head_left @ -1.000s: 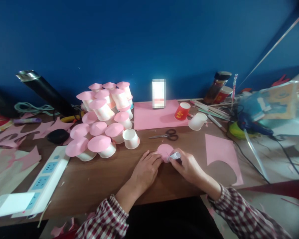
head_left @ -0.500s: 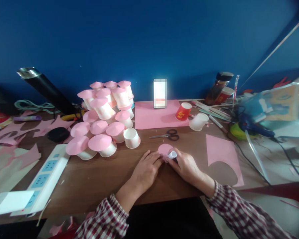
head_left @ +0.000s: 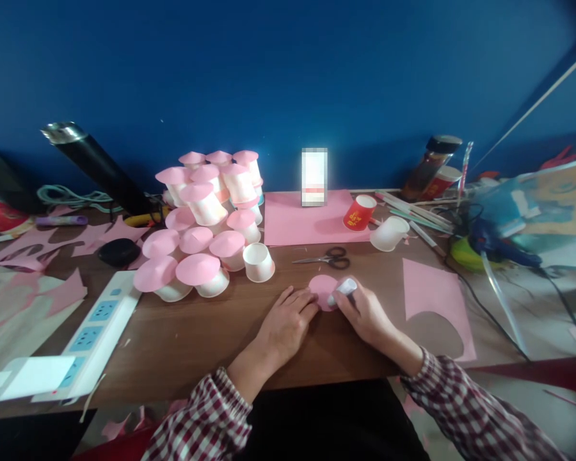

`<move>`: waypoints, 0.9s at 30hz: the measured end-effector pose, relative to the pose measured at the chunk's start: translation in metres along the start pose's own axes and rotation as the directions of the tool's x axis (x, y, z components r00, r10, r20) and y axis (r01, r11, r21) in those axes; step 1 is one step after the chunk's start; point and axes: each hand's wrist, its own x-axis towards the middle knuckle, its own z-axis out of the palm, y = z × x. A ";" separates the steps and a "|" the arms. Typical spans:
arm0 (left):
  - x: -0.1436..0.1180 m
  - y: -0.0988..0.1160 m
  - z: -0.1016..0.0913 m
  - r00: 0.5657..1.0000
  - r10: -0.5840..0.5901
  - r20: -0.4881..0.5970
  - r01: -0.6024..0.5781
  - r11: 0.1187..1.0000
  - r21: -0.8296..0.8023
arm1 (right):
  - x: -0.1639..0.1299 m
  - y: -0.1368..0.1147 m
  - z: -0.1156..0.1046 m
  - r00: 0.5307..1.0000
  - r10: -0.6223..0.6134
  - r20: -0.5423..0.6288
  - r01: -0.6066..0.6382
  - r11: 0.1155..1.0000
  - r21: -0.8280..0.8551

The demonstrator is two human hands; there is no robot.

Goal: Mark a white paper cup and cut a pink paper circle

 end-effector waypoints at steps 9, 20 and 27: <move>0.000 0.000 0.001 1.000 0.005 0.005 -0.005 1.000 0.013 | 0.001 0.001 0.001 0.994 -0.043 0.098 0.055 0.990 -0.126; 0.000 -0.001 0.000 1.000 0.010 0.001 -0.010 1.000 0.017 | -0.001 0.004 -0.011 0.996 0.070 -0.059 -0.061 0.990 0.129; 0.000 0.000 -0.001 1.000 0.011 0.001 -0.011 1.000 0.006 | -0.003 0.003 -0.004 1.000 0.015 -0.007 -0.015 0.999 0.032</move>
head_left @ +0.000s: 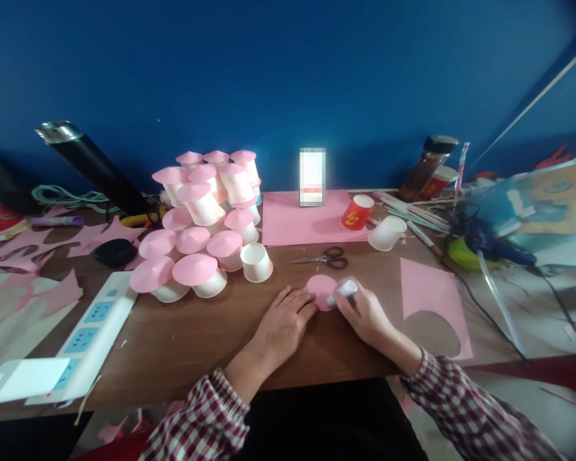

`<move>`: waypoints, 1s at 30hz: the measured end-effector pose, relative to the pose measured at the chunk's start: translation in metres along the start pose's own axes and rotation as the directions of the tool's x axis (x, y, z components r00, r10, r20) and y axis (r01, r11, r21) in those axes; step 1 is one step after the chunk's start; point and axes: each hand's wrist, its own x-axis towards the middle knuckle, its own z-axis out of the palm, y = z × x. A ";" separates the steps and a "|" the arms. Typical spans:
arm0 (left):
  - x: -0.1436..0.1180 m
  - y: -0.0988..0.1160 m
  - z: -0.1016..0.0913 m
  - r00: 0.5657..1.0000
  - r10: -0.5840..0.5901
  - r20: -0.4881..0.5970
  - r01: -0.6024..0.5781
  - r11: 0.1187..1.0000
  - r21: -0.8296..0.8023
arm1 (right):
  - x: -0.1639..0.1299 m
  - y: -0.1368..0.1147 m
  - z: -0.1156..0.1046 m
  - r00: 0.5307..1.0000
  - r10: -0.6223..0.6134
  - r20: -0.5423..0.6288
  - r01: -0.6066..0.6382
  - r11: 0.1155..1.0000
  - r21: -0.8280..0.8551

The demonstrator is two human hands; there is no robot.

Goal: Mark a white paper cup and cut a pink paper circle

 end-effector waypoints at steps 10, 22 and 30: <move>-0.001 -0.001 0.000 1.000 -0.010 -0.006 0.010 1.000 -0.027 | -0.002 0.003 -0.001 0.997 -0.011 0.071 0.013 0.999 -0.035; -0.001 0.001 -0.002 1.000 -0.012 0.003 0.012 0.999 -0.044 | 0.002 -0.005 0.006 0.997 0.009 0.073 -0.001 0.994 -0.110; 0.000 0.000 -0.001 1.000 -0.008 0.000 0.008 1.000 -0.029 | -0.001 0.004 0.000 0.999 0.034 0.017 -0.035 0.999 0.035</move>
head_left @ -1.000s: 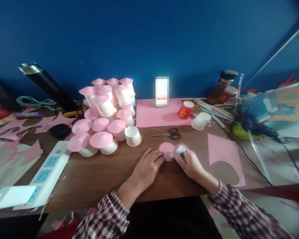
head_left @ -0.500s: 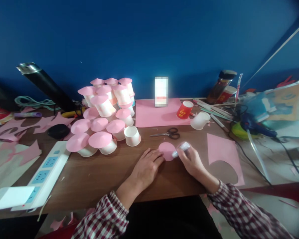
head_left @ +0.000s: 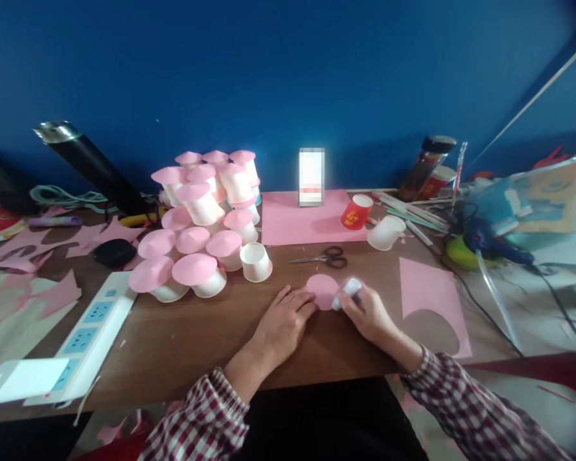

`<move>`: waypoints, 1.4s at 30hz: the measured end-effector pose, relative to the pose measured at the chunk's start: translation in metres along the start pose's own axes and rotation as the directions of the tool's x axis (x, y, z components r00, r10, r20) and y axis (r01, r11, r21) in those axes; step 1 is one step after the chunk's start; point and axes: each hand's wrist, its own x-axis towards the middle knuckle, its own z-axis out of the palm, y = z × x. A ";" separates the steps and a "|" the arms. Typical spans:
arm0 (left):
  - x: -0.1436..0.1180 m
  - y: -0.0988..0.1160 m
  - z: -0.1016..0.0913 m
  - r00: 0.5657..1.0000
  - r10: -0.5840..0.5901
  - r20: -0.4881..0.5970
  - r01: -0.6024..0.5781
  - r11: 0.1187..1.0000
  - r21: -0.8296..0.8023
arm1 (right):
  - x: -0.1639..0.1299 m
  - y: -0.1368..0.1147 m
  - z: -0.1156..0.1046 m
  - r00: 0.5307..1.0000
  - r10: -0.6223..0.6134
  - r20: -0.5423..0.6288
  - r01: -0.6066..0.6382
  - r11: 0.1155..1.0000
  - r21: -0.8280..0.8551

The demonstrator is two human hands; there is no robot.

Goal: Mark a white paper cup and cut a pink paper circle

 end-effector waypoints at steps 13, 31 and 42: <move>-0.002 -0.001 0.003 1.000 0.003 -0.011 -0.003 1.000 0.007 | 0.000 0.004 0.002 0.997 0.040 -0.066 -0.035 0.996 0.086; -0.001 -0.001 0.002 1.000 0.007 0.001 -0.007 1.000 0.005 | 0.003 -0.005 0.008 0.993 -0.097 0.068 0.110 0.967 -0.230; -0.001 -0.001 0.002 1.000 -0.002 0.009 0.002 1.000 0.007 | -0.001 -0.007 0.007 0.997 -0.073 -0.002 0.073 0.997 -0.037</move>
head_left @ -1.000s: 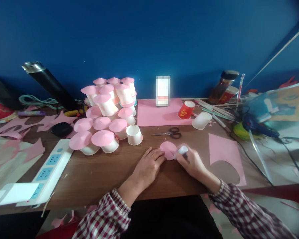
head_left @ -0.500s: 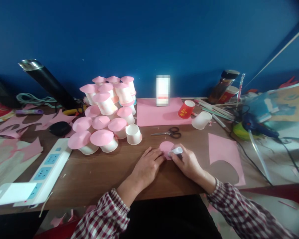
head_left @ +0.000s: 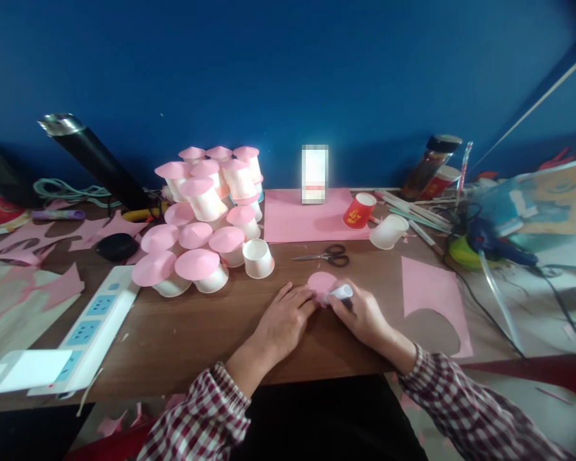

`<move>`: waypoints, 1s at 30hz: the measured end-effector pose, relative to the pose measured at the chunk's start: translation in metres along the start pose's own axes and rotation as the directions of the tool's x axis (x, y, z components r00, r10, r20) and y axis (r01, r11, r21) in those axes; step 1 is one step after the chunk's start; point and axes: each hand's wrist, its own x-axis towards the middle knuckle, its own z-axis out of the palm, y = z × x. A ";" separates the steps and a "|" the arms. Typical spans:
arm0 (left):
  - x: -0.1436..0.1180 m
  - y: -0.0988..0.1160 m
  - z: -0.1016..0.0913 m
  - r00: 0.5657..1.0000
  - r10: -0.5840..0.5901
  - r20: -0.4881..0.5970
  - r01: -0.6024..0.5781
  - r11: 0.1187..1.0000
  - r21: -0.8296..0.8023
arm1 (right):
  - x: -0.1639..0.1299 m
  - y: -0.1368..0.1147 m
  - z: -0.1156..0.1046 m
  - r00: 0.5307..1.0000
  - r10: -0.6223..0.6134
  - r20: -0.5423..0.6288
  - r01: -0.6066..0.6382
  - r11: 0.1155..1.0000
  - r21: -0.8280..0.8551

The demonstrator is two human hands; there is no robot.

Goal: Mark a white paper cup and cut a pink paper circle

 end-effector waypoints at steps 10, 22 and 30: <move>0.000 0.001 -0.002 1.000 0.007 -0.007 -0.007 1.000 -0.005 | -0.004 0.001 -0.005 0.959 0.079 -0.272 -0.054 0.994 0.097; -0.001 0.000 0.000 1.000 0.001 -0.009 -0.001 1.000 -0.011 | 0.002 0.001 -0.002 0.997 -0.006 0.082 0.021 0.984 -0.179; 0.000 0.001 -0.001 1.000 0.008 -0.015 -0.008 1.000 -0.009 | 0.001 0.000 -0.003 0.978 0.076 -0.192 -0.056 0.993 0.107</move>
